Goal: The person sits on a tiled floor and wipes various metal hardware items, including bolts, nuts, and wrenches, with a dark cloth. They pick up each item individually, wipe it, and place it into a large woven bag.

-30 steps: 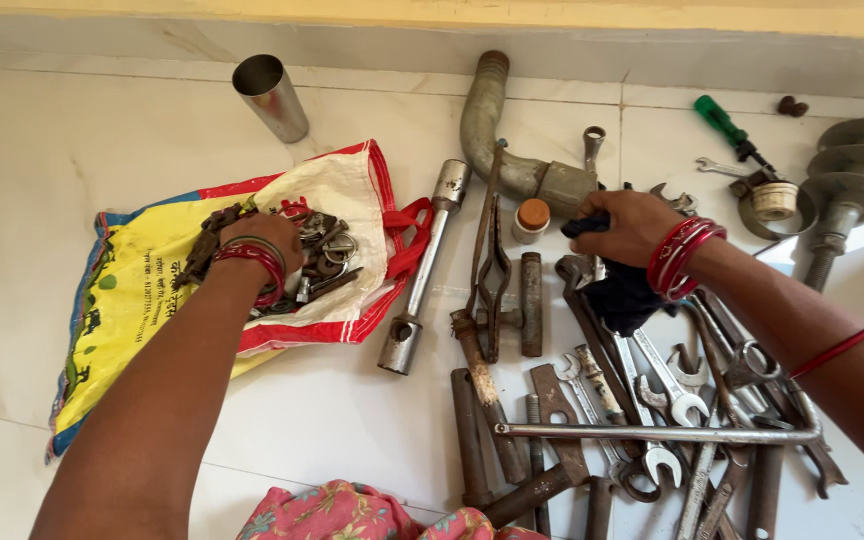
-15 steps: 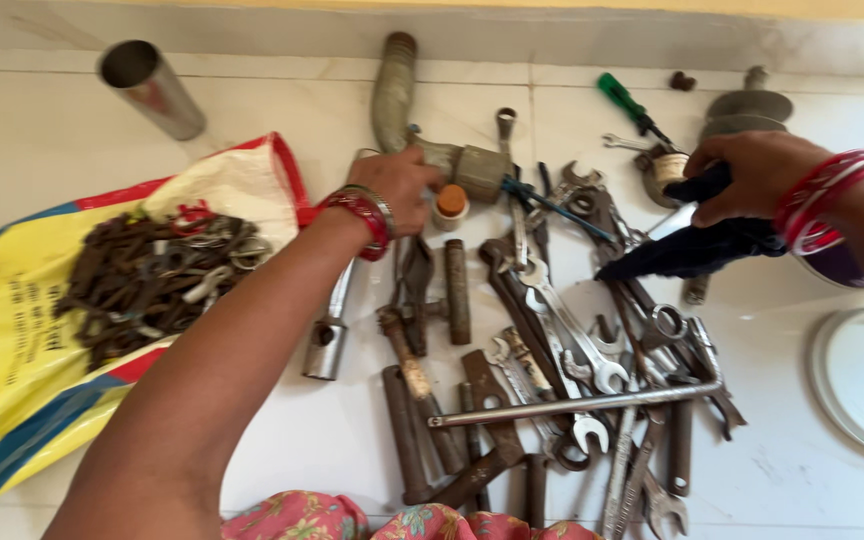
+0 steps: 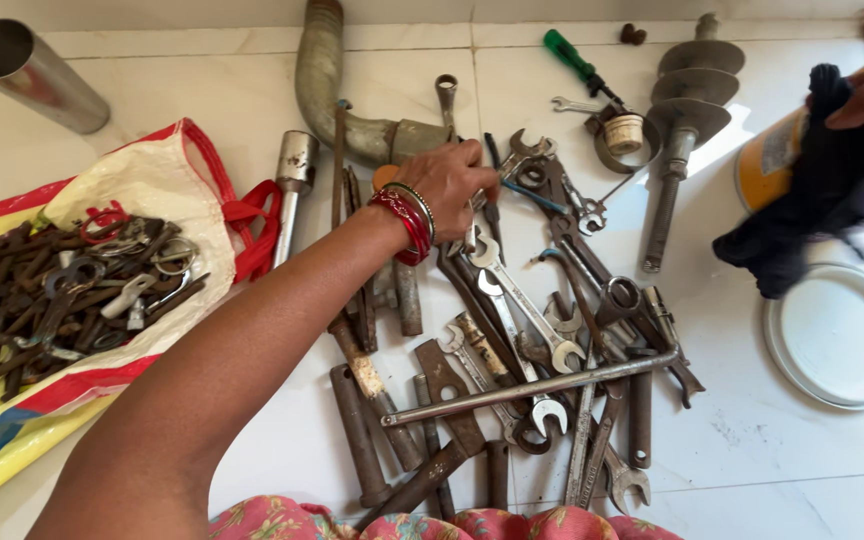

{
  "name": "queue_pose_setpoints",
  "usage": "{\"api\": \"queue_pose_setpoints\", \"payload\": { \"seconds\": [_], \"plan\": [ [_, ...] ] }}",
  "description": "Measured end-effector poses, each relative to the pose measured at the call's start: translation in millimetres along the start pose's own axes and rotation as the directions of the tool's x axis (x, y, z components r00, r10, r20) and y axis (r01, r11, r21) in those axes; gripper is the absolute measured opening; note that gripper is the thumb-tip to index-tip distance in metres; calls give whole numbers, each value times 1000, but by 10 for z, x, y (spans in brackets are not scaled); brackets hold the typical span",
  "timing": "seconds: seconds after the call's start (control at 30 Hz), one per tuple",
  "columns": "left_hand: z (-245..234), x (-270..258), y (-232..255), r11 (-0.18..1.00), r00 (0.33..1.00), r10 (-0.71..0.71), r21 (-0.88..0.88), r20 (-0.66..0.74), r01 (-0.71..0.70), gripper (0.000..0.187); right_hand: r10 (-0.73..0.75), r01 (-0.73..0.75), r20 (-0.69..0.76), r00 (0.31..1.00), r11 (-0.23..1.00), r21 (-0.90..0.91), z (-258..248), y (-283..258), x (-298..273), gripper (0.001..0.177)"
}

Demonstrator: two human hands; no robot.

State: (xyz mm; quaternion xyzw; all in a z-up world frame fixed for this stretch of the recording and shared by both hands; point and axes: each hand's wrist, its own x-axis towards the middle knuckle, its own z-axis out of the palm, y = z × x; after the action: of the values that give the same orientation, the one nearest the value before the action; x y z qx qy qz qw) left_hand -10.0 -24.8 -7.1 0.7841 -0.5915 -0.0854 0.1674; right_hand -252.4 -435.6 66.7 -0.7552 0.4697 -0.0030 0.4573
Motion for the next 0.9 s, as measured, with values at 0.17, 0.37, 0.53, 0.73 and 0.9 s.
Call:
{"api": "queue_pose_setpoints", "payload": {
  "seconds": [0.17,0.37,0.53,0.73,0.9],
  "plan": [
    [133,331,399,974,1000,-25,-223,13,27,21,25,-24,93,995,1000,-12,595,-528,-793,60],
    [110,475,864,809,989,23,-579,-144,-103,58,-153,110,388,909,985,129,1114,-780,-1134,42],
    [-45,319,931,784,987,-150,-615,-54,85,52,-233,-8,402,885,857,515,1197,-750,-1226,32],
    [-71,293,863,788,984,-180,-600,-16,134,31,-182,46,295,938,909,415,1290,-714,-1262,32],
    [60,294,712,507,968,-247,-856,-35,98,25,-105,40,314,944,978,207,1212,-685,-1233,43]
  ]
}}
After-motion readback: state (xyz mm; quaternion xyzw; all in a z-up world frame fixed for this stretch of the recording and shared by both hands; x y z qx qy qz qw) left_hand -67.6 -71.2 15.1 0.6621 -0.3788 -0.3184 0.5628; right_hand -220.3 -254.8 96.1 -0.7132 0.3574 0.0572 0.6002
